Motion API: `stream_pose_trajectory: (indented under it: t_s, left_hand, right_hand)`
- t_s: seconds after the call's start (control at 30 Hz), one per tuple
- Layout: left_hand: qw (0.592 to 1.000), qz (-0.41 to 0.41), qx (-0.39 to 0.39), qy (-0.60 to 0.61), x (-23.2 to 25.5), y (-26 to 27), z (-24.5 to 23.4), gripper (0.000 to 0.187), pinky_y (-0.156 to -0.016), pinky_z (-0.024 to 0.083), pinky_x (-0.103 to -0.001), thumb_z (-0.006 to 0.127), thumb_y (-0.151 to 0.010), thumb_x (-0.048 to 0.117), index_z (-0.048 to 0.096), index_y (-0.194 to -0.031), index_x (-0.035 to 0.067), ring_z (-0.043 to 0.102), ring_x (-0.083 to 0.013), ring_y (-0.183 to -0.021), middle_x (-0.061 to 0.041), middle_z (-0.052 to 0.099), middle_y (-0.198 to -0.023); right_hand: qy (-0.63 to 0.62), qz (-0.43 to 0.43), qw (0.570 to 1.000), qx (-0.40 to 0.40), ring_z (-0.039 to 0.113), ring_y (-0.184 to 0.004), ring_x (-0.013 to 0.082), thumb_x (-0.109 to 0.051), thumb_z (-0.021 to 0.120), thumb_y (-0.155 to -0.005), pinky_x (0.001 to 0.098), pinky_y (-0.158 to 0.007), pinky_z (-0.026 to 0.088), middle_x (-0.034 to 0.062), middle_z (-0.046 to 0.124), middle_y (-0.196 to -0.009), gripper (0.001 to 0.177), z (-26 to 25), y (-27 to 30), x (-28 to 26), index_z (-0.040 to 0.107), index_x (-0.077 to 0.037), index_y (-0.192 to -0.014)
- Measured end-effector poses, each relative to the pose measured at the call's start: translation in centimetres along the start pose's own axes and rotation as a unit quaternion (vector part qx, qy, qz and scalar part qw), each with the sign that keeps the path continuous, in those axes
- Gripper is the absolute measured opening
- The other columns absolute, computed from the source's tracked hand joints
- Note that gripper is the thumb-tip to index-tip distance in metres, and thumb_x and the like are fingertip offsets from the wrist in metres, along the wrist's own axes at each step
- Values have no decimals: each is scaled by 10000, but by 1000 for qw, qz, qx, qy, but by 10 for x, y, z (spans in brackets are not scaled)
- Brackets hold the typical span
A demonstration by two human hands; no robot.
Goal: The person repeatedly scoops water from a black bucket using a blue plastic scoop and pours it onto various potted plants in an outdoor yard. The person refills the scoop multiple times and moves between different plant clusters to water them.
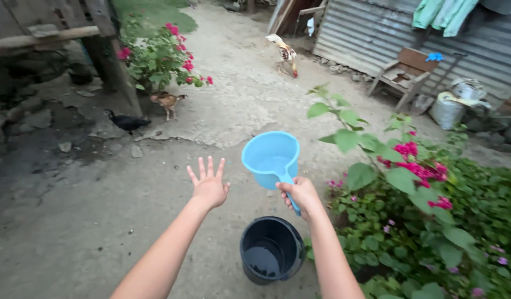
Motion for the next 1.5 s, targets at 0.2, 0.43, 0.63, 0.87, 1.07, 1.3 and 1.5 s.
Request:
stream_pose_trajectory:
  t_s: [0.2,0.43,0.63,0.87,1.07,1.3,1.5]
  left_hand:
    - [999,-33,3,17,-40,3,-12,772,-1131,-136,-760,491,-1023,426,135,-1672,206,-48,-454,-1576,-211,91,-1720]
    - [999,-48,12,3,-59,-31,2,792,-1139,-122,-763,526,-1011,437,146,-1669,215,-15,-452,-1576,-202,118,-1716]
    - [999,-25,48,1,-67,-106,23,822,-1142,-58,-780,448,-961,520,73,-1645,260,-95,-464,-1560,-171,28,-1713]
    - [997,-37,48,52,-63,-183,16,803,-1141,-62,-778,443,-966,522,91,-1642,272,-95,-456,-1563,-144,11,-1720]
    - [994,13,106,35,-40,-245,12,808,-1126,-38,-793,466,-939,504,134,-1634,263,-47,-465,-1553,-161,55,-1708]
    - [989,87,116,33,-5,-336,17,809,-1113,-23,-805,457,-941,519,141,-1634,246,-32,-490,-1544,-188,66,-1699]
    - [977,176,113,32,37,-426,12,824,-1112,-34,-813,469,-929,514,138,-1633,245,-37,-498,-1544,-180,76,-1700]
  right_hand:
    - [-25,-3,1000,-10,512,-335,174,-92,761,-814,308,-296,439,140,592,-531,208,36,-2,4,606,44,-793]
    - [-40,9,999,-14,508,-335,179,-110,759,-839,308,-297,435,136,582,-532,223,56,-19,-5,597,43,-828]
    - [-28,45,998,-16,455,-397,144,-209,738,-898,289,-361,303,83,604,-632,244,67,-69,-11,523,-98,-873]
    - [-27,50,998,-6,470,-418,148,-216,730,-910,295,-379,310,89,614,-632,258,71,-126,-44,505,-93,-876]
    - [-64,55,996,25,454,-405,144,-187,731,-919,288,-370,295,99,604,-617,262,58,-164,-57,496,-84,-866]
    - [-67,52,993,88,460,-399,136,-203,740,-901,283,-361,288,83,614,-619,271,34,-218,-60,498,-95,-848]
    - [-113,34,978,169,440,-390,129,-152,731,-911,279,-357,299,88,587,-611,255,20,-255,-88,499,-70,-845]
Point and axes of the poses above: each hand's wrist, its own y-axis away from the middle knuckle, its own z-axis out of the palm, x = y × z, the point moved 7 cm from there along -y, towards the middle knuckle
